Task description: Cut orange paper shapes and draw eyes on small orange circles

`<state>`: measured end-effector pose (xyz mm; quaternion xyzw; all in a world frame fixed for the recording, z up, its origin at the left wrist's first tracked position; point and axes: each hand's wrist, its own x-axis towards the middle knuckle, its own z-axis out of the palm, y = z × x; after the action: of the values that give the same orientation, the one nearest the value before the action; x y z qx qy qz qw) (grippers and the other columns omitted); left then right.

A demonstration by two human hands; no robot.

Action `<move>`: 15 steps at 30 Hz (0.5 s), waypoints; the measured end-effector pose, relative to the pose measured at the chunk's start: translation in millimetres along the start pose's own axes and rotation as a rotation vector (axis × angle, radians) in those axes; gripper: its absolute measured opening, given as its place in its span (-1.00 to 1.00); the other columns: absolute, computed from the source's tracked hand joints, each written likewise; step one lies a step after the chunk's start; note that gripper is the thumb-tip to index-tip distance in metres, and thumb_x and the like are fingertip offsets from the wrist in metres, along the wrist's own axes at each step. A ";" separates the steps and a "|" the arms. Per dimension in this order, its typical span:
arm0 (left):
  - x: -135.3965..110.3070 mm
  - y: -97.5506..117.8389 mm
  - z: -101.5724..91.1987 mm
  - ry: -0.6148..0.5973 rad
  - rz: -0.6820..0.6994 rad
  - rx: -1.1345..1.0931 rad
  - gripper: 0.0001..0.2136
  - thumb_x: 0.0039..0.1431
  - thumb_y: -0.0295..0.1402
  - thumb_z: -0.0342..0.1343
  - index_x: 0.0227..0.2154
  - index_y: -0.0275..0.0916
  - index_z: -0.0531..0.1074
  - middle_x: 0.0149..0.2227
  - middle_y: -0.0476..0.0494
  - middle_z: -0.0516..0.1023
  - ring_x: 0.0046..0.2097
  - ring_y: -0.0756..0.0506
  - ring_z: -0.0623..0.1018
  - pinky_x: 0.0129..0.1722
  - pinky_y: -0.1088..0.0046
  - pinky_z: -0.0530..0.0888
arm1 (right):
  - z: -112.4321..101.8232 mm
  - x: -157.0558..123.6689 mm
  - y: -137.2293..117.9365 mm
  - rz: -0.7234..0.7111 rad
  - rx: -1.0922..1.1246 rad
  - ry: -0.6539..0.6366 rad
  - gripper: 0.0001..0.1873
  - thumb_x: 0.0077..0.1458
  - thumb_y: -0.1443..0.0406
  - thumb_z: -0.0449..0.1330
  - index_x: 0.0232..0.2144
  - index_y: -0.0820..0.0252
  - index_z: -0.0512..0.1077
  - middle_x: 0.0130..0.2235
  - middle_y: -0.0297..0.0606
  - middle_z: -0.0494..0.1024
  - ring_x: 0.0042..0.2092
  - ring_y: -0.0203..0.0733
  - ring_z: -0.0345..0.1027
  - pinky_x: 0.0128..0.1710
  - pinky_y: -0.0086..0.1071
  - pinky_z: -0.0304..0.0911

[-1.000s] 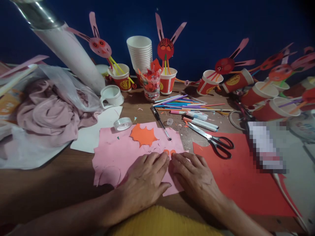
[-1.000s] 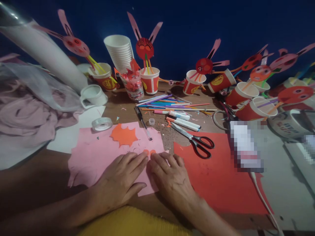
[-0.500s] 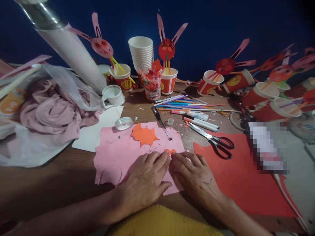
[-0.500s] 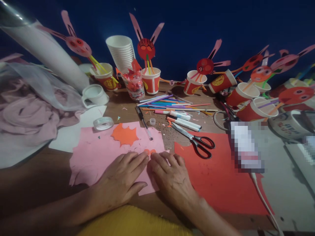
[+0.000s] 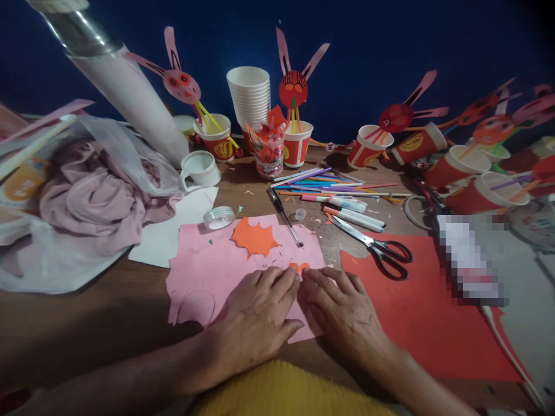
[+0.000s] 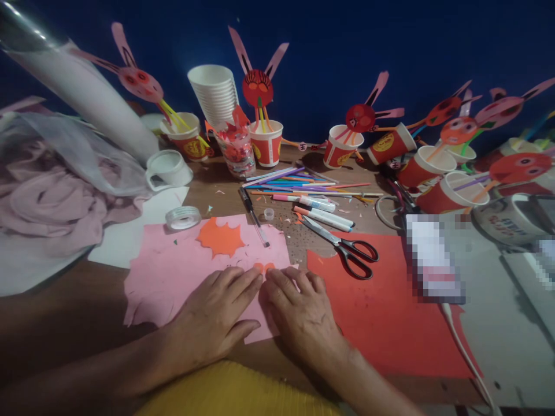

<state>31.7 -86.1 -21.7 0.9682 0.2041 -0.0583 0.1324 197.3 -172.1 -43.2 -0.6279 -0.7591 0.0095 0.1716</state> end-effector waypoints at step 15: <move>-1.2 -1.1 -0.2 0.014 0.019 0.018 -0.47 0.24 -0.09 -0.19 0.11 -0.40 0.17 0.15 -0.27 0.21 -0.02 -0.26 0.23 -0.10 0.13 0.30 | -1.9 -1.4 1.8 -0.032 -0.038 -0.031 -0.70 0.09 0.43 0.05 -0.11 0.19 0.38 -0.02 -0.20 0.48 -0.03 -0.04 0.23 -0.14 -0.15 0.12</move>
<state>30.2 -85.5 -21.5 0.9716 0.1954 -0.0522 0.1226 199.7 -173.4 -42.2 -0.6186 -0.7716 0.0019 0.1482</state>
